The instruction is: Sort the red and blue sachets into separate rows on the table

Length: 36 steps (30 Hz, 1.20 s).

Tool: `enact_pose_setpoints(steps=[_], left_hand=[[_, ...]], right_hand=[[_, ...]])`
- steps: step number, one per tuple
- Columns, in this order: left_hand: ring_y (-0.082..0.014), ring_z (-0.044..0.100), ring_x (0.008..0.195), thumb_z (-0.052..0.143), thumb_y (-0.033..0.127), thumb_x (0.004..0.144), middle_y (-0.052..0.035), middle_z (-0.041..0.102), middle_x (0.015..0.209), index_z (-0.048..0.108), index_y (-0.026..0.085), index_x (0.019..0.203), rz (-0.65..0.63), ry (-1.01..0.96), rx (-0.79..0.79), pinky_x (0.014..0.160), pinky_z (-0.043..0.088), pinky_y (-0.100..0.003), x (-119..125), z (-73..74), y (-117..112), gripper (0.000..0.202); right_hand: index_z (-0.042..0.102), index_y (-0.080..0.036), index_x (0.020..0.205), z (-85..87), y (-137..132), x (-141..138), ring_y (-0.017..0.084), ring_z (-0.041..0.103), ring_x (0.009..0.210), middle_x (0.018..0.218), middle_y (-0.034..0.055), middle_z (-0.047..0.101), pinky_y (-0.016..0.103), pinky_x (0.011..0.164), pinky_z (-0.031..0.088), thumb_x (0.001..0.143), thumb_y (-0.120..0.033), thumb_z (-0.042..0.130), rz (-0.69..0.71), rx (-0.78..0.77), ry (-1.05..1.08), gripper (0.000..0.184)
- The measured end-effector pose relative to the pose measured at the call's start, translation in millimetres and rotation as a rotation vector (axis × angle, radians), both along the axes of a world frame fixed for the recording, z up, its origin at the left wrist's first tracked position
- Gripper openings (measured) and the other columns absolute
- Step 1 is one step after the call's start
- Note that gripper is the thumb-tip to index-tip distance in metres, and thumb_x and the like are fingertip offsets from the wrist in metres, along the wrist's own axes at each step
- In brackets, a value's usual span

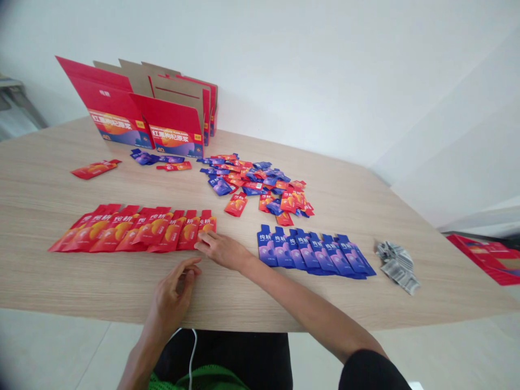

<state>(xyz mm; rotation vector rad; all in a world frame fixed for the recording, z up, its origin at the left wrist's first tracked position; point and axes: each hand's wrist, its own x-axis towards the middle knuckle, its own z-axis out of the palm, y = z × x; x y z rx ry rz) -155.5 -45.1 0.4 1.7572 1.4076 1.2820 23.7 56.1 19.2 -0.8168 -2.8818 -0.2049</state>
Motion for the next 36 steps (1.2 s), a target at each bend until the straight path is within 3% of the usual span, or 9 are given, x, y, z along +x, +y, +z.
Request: enact_pose_setpoints(steps=[10, 13, 16, 20, 22, 24, 28, 33, 36], left_hand=[[-0.0178, 0.075, 0.073, 0.048, 0.025, 0.099, -0.0025, 0.078, 0.086, 0.072, 0.02, 0.112, -0.011, 0.031, 0.019, 0.075, 0.062, -0.03, 0, -3.7, 2, 0.027], [-0.0173, 0.074, 0.074, 0.048, 0.023, 0.1, -0.002, 0.077, 0.086, 0.071, 0.021, 0.113, -0.004, 0.051, 0.061, 0.074, 0.061, -0.03, 0, -5.0, 2, 0.027], [-0.0183, 0.074, 0.083, 0.048, 0.02, 0.101, -0.0028, 0.076, 0.089, 0.071, 0.021, 0.111, 0.025, 0.102, 0.125, 0.078, 0.06, -0.031, 0, -5.8, 2, 0.025], [-0.022, 0.069, 0.098, 0.047, 0.015, 0.1, -0.0065, 0.073, 0.102, 0.071, 0.02, 0.111, 0.118, 0.183, 0.204, 0.088, 0.058, -0.038, 0, -7.6, 3, 0.027], [-0.0239, 0.066, 0.105, 0.047, 0.013, 0.099, -0.0085, 0.071, 0.109, 0.069, 0.02, 0.116, 0.167, 0.203, 0.219, 0.094, 0.057, -0.042, 0, -8.1, 3, 0.029], [-0.0253, 0.064, 0.11, 0.047, 0.013, 0.099, -0.0102, 0.068, 0.115, 0.068, 0.019, 0.119, 0.204, 0.202, 0.211, 0.1, 0.055, -0.045, 1, -7.9, 2, 0.03], [-0.027, 0.062, 0.122, 0.046, 0.016, 0.1, -0.012, 0.066, 0.126, 0.064, 0.02, 0.125, 0.219, 0.191, 0.163, 0.108, 0.052, -0.049, 2, -7.5, 2, 0.031], [-0.0273, 0.061, 0.13, 0.047, 0.019, 0.1, -0.0119, 0.065, 0.134, 0.063, 0.021, 0.13, 0.21, 0.198, 0.124, 0.111, 0.052, -0.049, 2, -9.1, 2, 0.034], [-0.028, 0.06, 0.131, 0.047, 0.021, 0.1, -0.0118, 0.065, 0.137, 0.064, 0.023, 0.13, 0.198, 0.19, 0.095, 0.112, 0.051, -0.05, 2, -9.6, 3, 0.034]], right_hand=[[0.067, -0.018, 0.123, 5.9, 2, -3, 0.017, 0.065, 0.115, 0.123, 0.0095, 0.069, 0.03, 0.098, 0.056, 0.107, -0.015, 0.054, 0.12, 0.037, -0.022, 0.021], [0.068, -0.018, 0.121, 8.1, 4, 0, 0.018, 0.065, 0.114, 0.121, 0.0098, 0.07, 0.032, 0.097, 0.055, 0.108, -0.022, 0.055, 0.123, 0.007, 0.024, 0.019], [0.068, -0.016, 0.122, 17.1, 13, 10, 0.022, 0.064, 0.114, 0.121, 0.012, 0.069, 0.038, 0.102, 0.053, 0.108, -0.031, 0.054, -0.055, -0.033, 0.178, 0.025], [0.067, -0.011, 0.126, 30.9, 41, 29, 0.029, 0.058, 0.125, 0.133, 0.0185, 0.064, 0.044, 0.108, 0.049, 0.104, -0.027, 0.054, -0.582, -0.088, 0.326, 0.03], [0.065, -0.01, 0.13, 32.8, 56, 36, 0.032, 0.055, 0.132, 0.142, 0.0209, 0.059, 0.043, 0.108, 0.049, 0.102, -0.029, 0.057, -0.727, -0.149, 0.252, 0.035], [0.063, -0.011, 0.135, 31.6, 66, 39, 0.032, 0.053, 0.135, 0.146, 0.0206, 0.057, 0.041, 0.107, 0.049, 0.102, -0.031, 0.056, -0.764, -0.197, 0.17, 0.039], [0.06, -0.013, 0.137, 29.1, 71, 39, 0.03, 0.059, 0.128, 0.136, 0.0193, 0.065, 0.038, 0.098, 0.053, 0.104, -0.031, 0.05, -0.765, -0.184, 0.054, 0.039], [0.064, -0.012, 0.131, 33.9, 73, 44, 0.029, 0.068, 0.114, 0.13, 0.0199, 0.069, 0.036, 0.09, 0.055, 0.103, -0.021, 0.046, -0.675, -0.165, -0.164, 0.034], [0.068, -0.013, 0.127, 35.8, 72, 49, 0.029, 0.07, 0.111, 0.123, 0.0194, 0.072, 0.036, 0.087, 0.056, 0.103, -0.018, 0.048, -0.651, -0.128, -0.172, 0.032]])
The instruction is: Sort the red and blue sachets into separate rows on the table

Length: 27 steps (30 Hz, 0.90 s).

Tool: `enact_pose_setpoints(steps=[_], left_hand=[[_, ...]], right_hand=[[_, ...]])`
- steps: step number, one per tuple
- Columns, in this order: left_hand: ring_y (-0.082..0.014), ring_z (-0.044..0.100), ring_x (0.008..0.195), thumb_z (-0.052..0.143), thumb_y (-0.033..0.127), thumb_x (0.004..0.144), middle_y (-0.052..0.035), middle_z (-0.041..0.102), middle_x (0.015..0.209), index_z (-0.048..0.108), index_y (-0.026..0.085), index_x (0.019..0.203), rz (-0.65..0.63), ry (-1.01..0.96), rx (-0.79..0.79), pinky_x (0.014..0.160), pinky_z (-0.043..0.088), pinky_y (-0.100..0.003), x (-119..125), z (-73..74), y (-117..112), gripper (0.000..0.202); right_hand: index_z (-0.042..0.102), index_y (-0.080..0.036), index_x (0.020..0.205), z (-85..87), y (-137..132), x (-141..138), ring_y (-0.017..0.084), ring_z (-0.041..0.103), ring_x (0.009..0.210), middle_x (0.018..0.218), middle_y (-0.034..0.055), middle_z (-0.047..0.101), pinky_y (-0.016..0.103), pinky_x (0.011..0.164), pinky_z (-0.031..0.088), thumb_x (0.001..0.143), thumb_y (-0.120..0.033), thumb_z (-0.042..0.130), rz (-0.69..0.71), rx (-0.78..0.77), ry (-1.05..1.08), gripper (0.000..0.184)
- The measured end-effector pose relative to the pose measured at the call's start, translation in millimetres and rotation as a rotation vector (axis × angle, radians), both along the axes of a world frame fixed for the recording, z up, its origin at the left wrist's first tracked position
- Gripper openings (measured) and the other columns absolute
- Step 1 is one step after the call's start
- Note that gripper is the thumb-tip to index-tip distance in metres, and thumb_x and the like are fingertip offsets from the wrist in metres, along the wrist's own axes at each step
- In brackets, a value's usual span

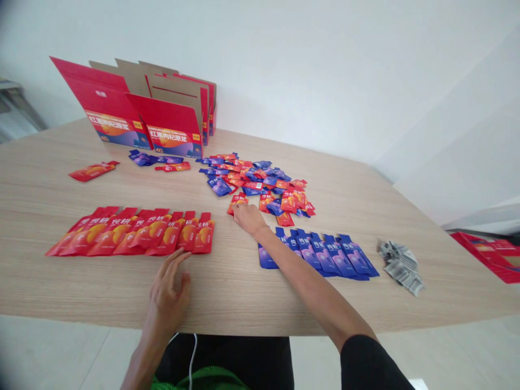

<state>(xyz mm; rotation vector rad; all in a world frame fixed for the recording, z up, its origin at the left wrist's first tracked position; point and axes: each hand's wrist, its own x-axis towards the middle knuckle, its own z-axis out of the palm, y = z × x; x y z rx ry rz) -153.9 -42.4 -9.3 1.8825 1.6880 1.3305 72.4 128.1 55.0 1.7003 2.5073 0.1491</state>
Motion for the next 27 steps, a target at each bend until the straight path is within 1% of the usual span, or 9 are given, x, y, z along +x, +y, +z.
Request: enact_pose_setpoints(steps=[4, 7, 10, 12, 15, 18, 22, 25, 27], left_hand=[[-0.0283, 0.061, 0.129, 0.046, 0.021, 0.101, -0.0122, 0.066, 0.134, 0.065, 0.022, 0.127, -0.011, -0.027, 0.006, 0.111, 0.051, -0.052, -1, 1.5, 0, 0.033], [-0.0275, 0.062, 0.125, 0.046, 0.02, 0.1, -0.0122, 0.067, 0.128, 0.065, 0.021, 0.124, -0.006, -0.044, 0.027, 0.11, 0.051, -0.051, -3, 3.8, -1, 0.031], [-0.0263, 0.064, 0.119, 0.048, 0.019, 0.098, -0.0118, 0.067, 0.123, 0.066, 0.021, 0.121, 0.047, -0.058, 0.028, 0.107, 0.053, -0.048, -5, 6.2, -1, 0.029], [-0.0257, 0.065, 0.115, 0.048, 0.018, 0.096, -0.011, 0.067, 0.121, 0.066, 0.021, 0.118, 0.079, -0.073, 0.023, 0.104, 0.055, -0.047, -6, 7.4, -1, 0.029], [-0.0254, 0.067, 0.111, 0.049, 0.02, 0.095, -0.0099, 0.069, 0.118, 0.067, 0.022, 0.115, 0.092, -0.094, 0.013, 0.101, 0.056, -0.045, -6, 8.5, -1, 0.028], [-0.0258, 0.066, 0.115, 0.049, 0.021, 0.095, -0.0096, 0.069, 0.121, 0.067, 0.022, 0.118, 0.079, -0.11, -0.001, 0.105, 0.054, -0.047, -7, 8.4, 0, 0.029], [-0.0269, 0.064, 0.121, 0.048, 0.022, 0.097, -0.0104, 0.068, 0.127, 0.067, 0.022, 0.12, 0.057, -0.121, -0.004, 0.108, 0.052, -0.049, -7, 6.3, 2, 0.03], [-0.0272, 0.064, 0.121, 0.048, 0.022, 0.098, -0.0108, 0.067, 0.127, 0.067, 0.022, 0.12, 0.056, -0.128, 0.007, 0.107, 0.053, -0.049, -8, 3.7, 4, 0.029], [-0.0269, 0.064, 0.12, 0.048, 0.021, 0.097, -0.0109, 0.067, 0.125, 0.067, 0.021, 0.12, 0.048, -0.13, 0.022, 0.107, 0.053, -0.049, -9, 2.7, 4, 0.03]], right_hand=[[0.07, -0.013, 0.124, 1.5, -5, 4, 0.027, 0.068, 0.115, 0.123, 0.0172, 0.074, 0.034, 0.085, 0.057, 0.103, -0.017, 0.049, 0.003, 0.114, 0.114, 0.031], [0.072, -0.015, 0.122, 3.9, -11, 3, 0.024, 0.069, 0.109, 0.119, 0.0132, 0.076, 0.031, 0.084, 0.056, 0.102, -0.014, 0.051, -0.001, 0.176, 0.237, 0.029], [0.072, -0.016, 0.119, 7.1, -20, -5, 0.021, 0.07, 0.104, 0.113, 0.0111, 0.075, 0.028, 0.081, 0.055, 0.101, -0.013, 0.052, 0.036, 0.225, 0.343, 0.027], [0.072, -0.017, 0.117, 9.2, -29, -15, 0.02, 0.069, 0.102, 0.11, 0.0106, 0.074, 0.026, 0.076, 0.054, 0.102, -0.013, 0.052, 0.084, 0.259, 0.366, 0.025], [0.07, -0.017, 0.117, 11.9, -45, -35, 0.02, 0.068, 0.1, 0.11, 0.011, 0.072, 0.024, 0.07, 0.053, 0.104, -0.014, 0.051, 0.164, 0.279, 0.324, 0.023], [0.066, -0.015, 0.121, 12.7, -57, -56, 0.021, 0.067, 0.102, 0.113, 0.0127, 0.069, 0.027, 0.073, 0.056, 0.104, -0.012, 0.052, 0.263, 0.232, 0.244, 0.022], [0.064, -0.013, 0.12, 9.0, -61, -79, 0.022, 0.066, 0.103, 0.114, 0.0141, 0.068, 0.031, 0.082, 0.057, 0.104, -0.009, 0.052, 0.367, 0.17, 0.18, 0.02], [0.065, -0.009, 0.117, 4.5, -62, -92, 0.024, 0.065, 0.102, 0.114, 0.0166, 0.067, 0.035, 0.084, 0.057, 0.104, -0.009, 0.052, 0.402, 0.186, 0.138, 0.019], [0.066, -0.007, 0.116, 1.7, -63, -98, 0.025, 0.064, 0.103, 0.112, 0.0176, 0.068, 0.037, 0.086, 0.056, 0.104, -0.01, 0.052, 0.454, 0.206, 0.119, 0.019]])
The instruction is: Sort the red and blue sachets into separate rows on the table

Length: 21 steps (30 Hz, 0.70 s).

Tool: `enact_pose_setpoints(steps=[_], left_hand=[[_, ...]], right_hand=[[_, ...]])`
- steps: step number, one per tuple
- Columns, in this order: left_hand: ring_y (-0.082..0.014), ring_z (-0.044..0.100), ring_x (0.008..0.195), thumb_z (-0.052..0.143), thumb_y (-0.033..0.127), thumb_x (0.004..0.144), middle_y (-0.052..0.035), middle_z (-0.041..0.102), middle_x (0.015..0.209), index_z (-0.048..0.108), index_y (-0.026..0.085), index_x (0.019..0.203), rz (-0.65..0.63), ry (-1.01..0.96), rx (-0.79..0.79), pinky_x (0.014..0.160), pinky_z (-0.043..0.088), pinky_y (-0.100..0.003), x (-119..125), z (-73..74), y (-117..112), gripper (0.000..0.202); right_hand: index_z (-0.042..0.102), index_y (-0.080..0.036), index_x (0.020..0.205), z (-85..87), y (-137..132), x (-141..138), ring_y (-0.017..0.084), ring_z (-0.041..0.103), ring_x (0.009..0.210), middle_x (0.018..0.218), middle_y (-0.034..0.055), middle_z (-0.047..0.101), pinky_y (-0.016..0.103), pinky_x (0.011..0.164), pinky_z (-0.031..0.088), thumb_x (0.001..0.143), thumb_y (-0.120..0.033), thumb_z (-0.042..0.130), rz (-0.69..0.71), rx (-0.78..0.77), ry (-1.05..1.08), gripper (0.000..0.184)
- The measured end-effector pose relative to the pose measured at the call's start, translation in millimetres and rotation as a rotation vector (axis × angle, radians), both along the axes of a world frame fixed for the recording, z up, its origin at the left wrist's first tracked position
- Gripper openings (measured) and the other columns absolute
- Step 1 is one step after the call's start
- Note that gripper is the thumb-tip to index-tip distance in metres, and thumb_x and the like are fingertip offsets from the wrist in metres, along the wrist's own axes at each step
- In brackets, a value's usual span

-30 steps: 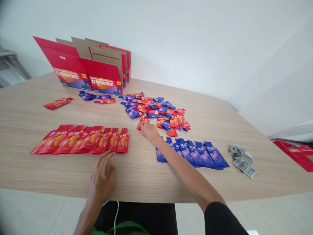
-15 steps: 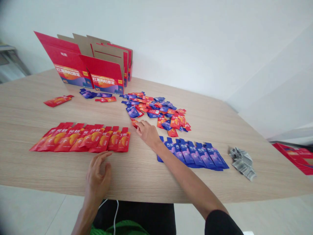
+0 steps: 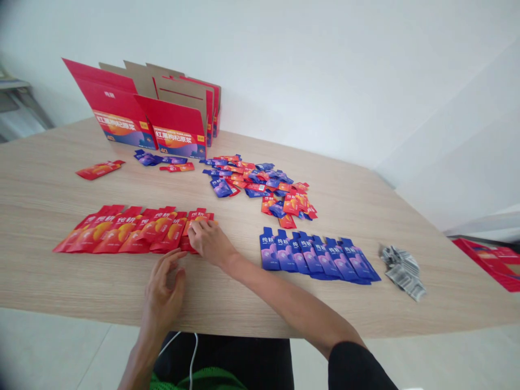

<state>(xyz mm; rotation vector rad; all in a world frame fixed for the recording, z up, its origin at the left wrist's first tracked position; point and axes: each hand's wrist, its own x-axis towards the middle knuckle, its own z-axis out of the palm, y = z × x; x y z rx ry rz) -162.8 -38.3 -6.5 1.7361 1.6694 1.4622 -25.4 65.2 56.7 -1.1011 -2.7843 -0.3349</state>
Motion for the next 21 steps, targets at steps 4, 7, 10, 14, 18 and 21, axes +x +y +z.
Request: enact_pose_setpoints(steps=[4, 7, 10, 14, 18, 21], left_hand=[[-0.0262, 0.064, 0.116, 0.048, 0.019, 0.097, -0.0102, 0.067, 0.121, 0.067, 0.02, 0.12, -0.027, -0.001, 0.021, 0.104, 0.053, -0.048, 0, 1.2, -1, 0.03], [-0.0254, 0.065, 0.114, 0.047, 0.017, 0.097, -0.0095, 0.067, 0.119, 0.067, 0.021, 0.119, -0.034, -0.004, 0.015, 0.102, 0.054, -0.046, 0, 2.1, -1, 0.029], [-0.025, 0.065, 0.113, 0.048, 0.018, 0.097, -0.0092, 0.068, 0.118, 0.067, 0.021, 0.119, -0.039, 0.003, 0.021, 0.102, 0.054, -0.045, 0, 1.8, -1, 0.029], [-0.0247, 0.065, 0.113, 0.047, 0.018, 0.098, -0.0092, 0.068, 0.118, 0.067, 0.021, 0.119, -0.033, 0.013, 0.031, 0.103, 0.054, -0.045, 1, 1.7, -1, 0.029], [-0.0247, 0.066, 0.112, 0.047, 0.017, 0.097, -0.0093, 0.068, 0.117, 0.067, 0.021, 0.117, -0.043, 0.021, 0.04, 0.101, 0.055, -0.045, 2, 2.7, -3, 0.029], [-0.0238, 0.067, 0.111, 0.047, 0.016, 0.097, -0.0092, 0.069, 0.117, 0.067, 0.02, 0.117, -0.053, 0.038, 0.062, 0.099, 0.056, -0.042, 1, 6.8, -4, 0.028]], right_hand=[[0.066, -0.008, 0.119, -5.0, -3, -4, 0.026, 0.063, 0.107, 0.112, 0.0164, 0.07, 0.038, 0.089, 0.054, 0.105, -0.011, 0.051, 0.111, 0.03, -0.009, 0.021], [0.066, -0.009, 0.121, -8.6, -3, -1, 0.025, 0.062, 0.108, 0.116, 0.0157, 0.071, 0.037, 0.087, 0.053, 0.107, -0.013, 0.049, 0.147, 0.051, -0.032, 0.023], [0.065, -0.008, 0.123, -10.4, -3, 4, 0.025, 0.063, 0.109, 0.118, 0.0155, 0.071, 0.037, 0.09, 0.053, 0.107, -0.015, 0.05, 0.16, 0.065, -0.034, 0.024], [0.067, -0.011, 0.119, -10.1, -5, 8, 0.025, 0.063, 0.109, 0.114, 0.0136, 0.073, 0.037, 0.09, 0.052, 0.107, -0.018, 0.052, 0.17, 0.047, -0.035, 0.021], [0.068, -0.014, 0.118, -9.4, -6, 10, 0.025, 0.064, 0.108, 0.112, 0.0127, 0.073, 0.038, 0.091, 0.052, 0.107, -0.02, 0.054, 0.155, 0.004, 0.003, 0.019], [0.065, -0.014, 0.129, -8.7, -6, 12, 0.025, 0.064, 0.11, 0.114, 0.0136, 0.073, 0.041, 0.094, 0.051, 0.107, -0.027, 0.055, 0.145, -0.048, 0.071, 0.027]])
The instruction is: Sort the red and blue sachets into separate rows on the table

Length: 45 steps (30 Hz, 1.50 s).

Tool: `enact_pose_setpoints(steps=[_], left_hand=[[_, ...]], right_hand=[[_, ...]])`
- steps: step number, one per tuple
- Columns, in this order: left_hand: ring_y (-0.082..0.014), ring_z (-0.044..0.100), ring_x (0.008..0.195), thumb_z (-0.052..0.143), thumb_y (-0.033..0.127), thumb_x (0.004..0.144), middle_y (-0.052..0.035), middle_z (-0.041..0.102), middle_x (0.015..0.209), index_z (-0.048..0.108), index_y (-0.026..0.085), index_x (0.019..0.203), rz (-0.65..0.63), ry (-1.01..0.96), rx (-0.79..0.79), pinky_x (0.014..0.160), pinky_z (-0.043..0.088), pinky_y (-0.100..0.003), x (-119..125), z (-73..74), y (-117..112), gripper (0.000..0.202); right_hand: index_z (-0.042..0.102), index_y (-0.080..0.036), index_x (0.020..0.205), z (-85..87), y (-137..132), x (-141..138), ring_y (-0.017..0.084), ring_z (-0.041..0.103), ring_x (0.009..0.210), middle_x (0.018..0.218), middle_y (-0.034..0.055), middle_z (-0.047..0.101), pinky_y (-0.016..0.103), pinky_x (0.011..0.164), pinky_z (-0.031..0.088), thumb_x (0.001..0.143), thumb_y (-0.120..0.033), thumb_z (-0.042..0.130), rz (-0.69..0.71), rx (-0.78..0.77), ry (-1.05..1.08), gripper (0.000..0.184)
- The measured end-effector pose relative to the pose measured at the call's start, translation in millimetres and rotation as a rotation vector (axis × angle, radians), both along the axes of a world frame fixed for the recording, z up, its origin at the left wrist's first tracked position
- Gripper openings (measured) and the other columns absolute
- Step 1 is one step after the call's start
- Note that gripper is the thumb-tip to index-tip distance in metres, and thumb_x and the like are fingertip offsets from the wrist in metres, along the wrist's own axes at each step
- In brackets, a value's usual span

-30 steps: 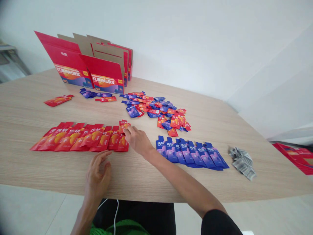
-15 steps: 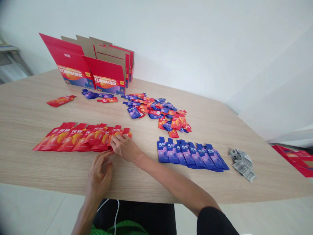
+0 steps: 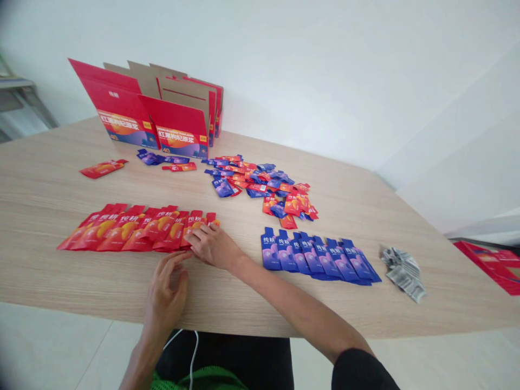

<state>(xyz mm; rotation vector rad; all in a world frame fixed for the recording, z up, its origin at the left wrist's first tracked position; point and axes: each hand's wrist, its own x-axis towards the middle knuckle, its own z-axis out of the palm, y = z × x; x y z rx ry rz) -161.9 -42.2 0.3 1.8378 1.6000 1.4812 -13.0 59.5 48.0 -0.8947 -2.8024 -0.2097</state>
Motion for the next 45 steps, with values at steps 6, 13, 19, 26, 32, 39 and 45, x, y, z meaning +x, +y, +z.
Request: enact_pose_setpoints(steps=[6, 13, 19, 26, 32, 39, 45], left_hand=[[-0.0212, 0.069, 0.097, 0.048, 0.017, 0.1, -0.0051, 0.072, 0.104, 0.072, 0.024, 0.109, -0.053, 0.176, 0.129, 0.091, 0.056, -0.036, -29, 26.6, 17, 0.026], [-0.0198, 0.068, 0.094, 0.051, 0.009, 0.098, -0.0039, 0.072, 0.098, 0.073, 0.025, 0.108, -0.18, 0.268, 0.257, 0.087, 0.055, -0.032, -54, 33.3, 30, 0.029], [-0.0167, 0.071, 0.087, 0.047, 0.006, 0.098, -0.0034, 0.074, 0.093, 0.072, 0.025, 0.104, -0.532, 0.299, 0.115, 0.08, 0.057, -0.026, -31, 13.5, 10, 0.031], [-0.0178, 0.071, 0.089, 0.044, 0.005, 0.098, -0.004, 0.073, 0.096, 0.07, 0.024, 0.106, -0.615, 0.318, -0.04, 0.081, 0.057, -0.028, -18, 9.6, 8, 0.032], [-0.0179, 0.072, 0.089, 0.048, 0.006, 0.097, -0.0028, 0.074, 0.097, 0.071, 0.025, 0.107, -0.615, 0.332, -0.035, 0.082, 0.057, -0.028, -19, 5.5, 12, 0.031], [-0.0177, 0.073, 0.09, 0.047, 0.008, 0.099, -0.0031, 0.074, 0.098, 0.071, 0.025, 0.108, -0.624, 0.346, -0.056, 0.082, 0.057, -0.028, -22, 3.3, 11, 0.031], [-0.018, 0.073, 0.091, 0.046, 0.01, 0.1, -0.0037, 0.075, 0.098, 0.071, 0.025, 0.108, -0.621, 0.356, -0.047, 0.082, 0.057, -0.028, -21, 6.2, 12, 0.03]], right_hand=[[0.062, -0.013, 0.138, 4.3, 1, 13, 0.024, 0.064, 0.112, 0.121, 0.0137, 0.073, 0.039, 0.098, 0.049, 0.108, -0.03, 0.053, -0.033, -0.04, 0.1, 0.036], [0.069, -0.015, 0.125, 22.3, 40, 83, 0.025, 0.064, 0.112, 0.118, 0.0135, 0.071, 0.04, 0.101, 0.049, 0.104, -0.022, 0.052, -0.333, -0.05, 0.238, 0.028], [0.066, -0.008, 0.133, 33.9, 72, 157, 0.038, 0.06, 0.128, 0.137, 0.0263, 0.061, 0.046, 0.102, 0.049, 0.102, -0.034, 0.055, -1.08, -0.198, -0.032, 0.042], [0.056, -0.02, 0.145, 22.0, 53, 191, 0.028, 0.064, 0.126, 0.143, 0.0164, 0.06, 0.034, 0.093, 0.053, 0.102, -0.027, 0.059, -1.01, -0.278, -0.152, 0.043], [0.061, -0.019, 0.138, 16.2, 46, 199, 0.029, 0.064, 0.124, 0.138, 0.016, 0.063, 0.035, 0.092, 0.053, 0.106, -0.035, 0.053, -0.976, -0.179, -0.097, 0.037], [0.061, -0.015, 0.127, 13.8, 40, 198, 0.029, 0.069, 0.113, 0.128, 0.0179, 0.067, 0.035, 0.09, 0.053, 0.103, -0.041, 0.059, -1.144, -0.233, -0.042, 0.036], [0.063, -0.016, 0.126, 13.0, 33, 209, 0.029, 0.067, 0.12, 0.128, 0.0173, 0.069, 0.035, 0.093, 0.051, 0.101, -0.037, 0.064, -1.187, -0.315, -0.1, 0.034]])
